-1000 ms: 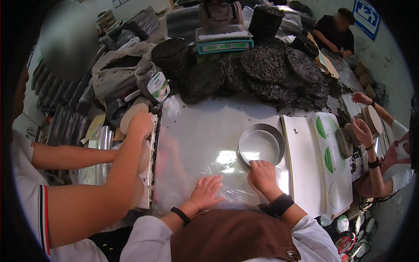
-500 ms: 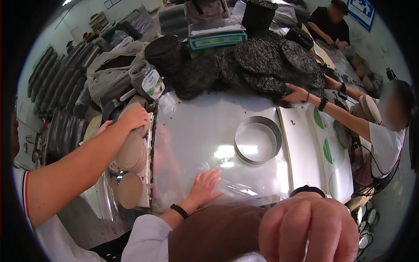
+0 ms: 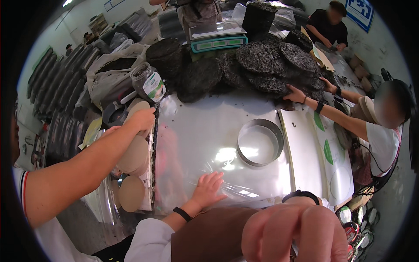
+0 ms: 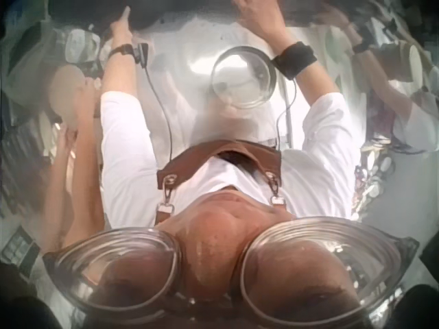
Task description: The person prepares and wraps dark compressed discs by placing them into a circular metal mold on a plastic-lined surface, covering them with plastic wrap, and applying a label to the top.
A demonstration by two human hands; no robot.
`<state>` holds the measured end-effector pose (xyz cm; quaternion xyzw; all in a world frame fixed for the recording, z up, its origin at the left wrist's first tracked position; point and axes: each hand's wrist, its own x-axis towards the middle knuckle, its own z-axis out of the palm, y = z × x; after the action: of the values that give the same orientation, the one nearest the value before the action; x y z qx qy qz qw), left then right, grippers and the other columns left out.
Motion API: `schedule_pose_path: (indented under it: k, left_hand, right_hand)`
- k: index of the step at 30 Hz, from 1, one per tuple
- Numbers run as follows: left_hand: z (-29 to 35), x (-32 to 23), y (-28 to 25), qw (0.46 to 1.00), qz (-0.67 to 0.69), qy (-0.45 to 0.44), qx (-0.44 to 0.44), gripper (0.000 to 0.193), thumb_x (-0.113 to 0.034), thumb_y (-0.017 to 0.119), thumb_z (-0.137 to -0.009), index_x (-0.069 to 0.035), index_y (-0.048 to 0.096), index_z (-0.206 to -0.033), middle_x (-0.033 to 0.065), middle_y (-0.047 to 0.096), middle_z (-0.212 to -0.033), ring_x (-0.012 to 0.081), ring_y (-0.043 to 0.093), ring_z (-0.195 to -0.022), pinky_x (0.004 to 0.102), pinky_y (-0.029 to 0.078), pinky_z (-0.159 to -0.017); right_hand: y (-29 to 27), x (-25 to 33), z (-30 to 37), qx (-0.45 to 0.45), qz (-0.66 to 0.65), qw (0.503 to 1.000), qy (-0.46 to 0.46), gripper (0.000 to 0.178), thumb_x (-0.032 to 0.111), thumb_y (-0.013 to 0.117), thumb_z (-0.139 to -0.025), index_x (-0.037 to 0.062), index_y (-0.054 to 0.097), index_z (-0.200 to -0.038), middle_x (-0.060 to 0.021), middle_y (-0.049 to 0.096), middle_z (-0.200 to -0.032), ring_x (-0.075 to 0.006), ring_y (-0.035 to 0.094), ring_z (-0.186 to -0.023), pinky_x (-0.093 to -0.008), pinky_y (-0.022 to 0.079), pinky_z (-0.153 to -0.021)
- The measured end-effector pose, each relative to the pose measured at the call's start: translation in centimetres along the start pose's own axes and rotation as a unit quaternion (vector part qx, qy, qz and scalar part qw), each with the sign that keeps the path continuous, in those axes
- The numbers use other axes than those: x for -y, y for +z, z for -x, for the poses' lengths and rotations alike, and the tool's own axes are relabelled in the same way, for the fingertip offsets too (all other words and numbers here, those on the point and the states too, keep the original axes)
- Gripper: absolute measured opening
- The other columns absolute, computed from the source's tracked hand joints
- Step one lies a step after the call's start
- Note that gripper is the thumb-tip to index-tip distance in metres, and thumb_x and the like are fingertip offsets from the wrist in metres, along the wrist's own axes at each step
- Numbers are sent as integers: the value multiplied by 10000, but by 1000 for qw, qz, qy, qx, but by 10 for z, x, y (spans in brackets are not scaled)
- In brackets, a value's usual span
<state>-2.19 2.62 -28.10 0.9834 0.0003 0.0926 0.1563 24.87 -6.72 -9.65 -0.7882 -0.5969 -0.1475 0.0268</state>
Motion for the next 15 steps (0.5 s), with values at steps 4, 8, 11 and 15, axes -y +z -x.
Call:
schedule_pose_path:
  k: [4,8,11,15]
  left_hand:
    - [-5,-2,-4,1000,-7,-4,6,595,-531,676,-812,-66,597,-1175,55,452,-1442,244,392,-1339,482,279,-1091]
    - [-23,11,-21,991,75,-61,97,524,-467,706,-812,-100,598,-1169,72,511,-1369,271,468,-1262,474,338,-1056]
    - [-91,53,-59,962,207,-177,-30,485,-327,702,-840,-23,556,-1188,145,572,-1241,329,547,-1158,407,465,-942]
    - [-186,228,-85,777,405,-385,-291,636,-433,719,-849,14,472,-1228,124,493,-1195,249,503,-1126,359,449,-911]
  right_hand:
    - [36,-41,-16,-83,195,977,24,603,274,561,-863,143,450,-1441,-150,392,-1504,-404,369,-1366,-645,292,-1082]
    - [23,-41,-3,-95,82,991,51,482,188,529,-882,96,518,-1355,-147,445,-1429,-365,432,-1279,-554,343,-1037]
    - [-60,-7,38,-109,-489,866,-11,382,110,554,-872,35,595,-1244,-148,521,-1317,-305,517,-1157,-443,415,-962]
    - [-78,4,33,-68,-751,651,-93,346,48,607,-847,3,628,-1190,-148,559,-1253,-256,571,-1088,-349,471,-922]
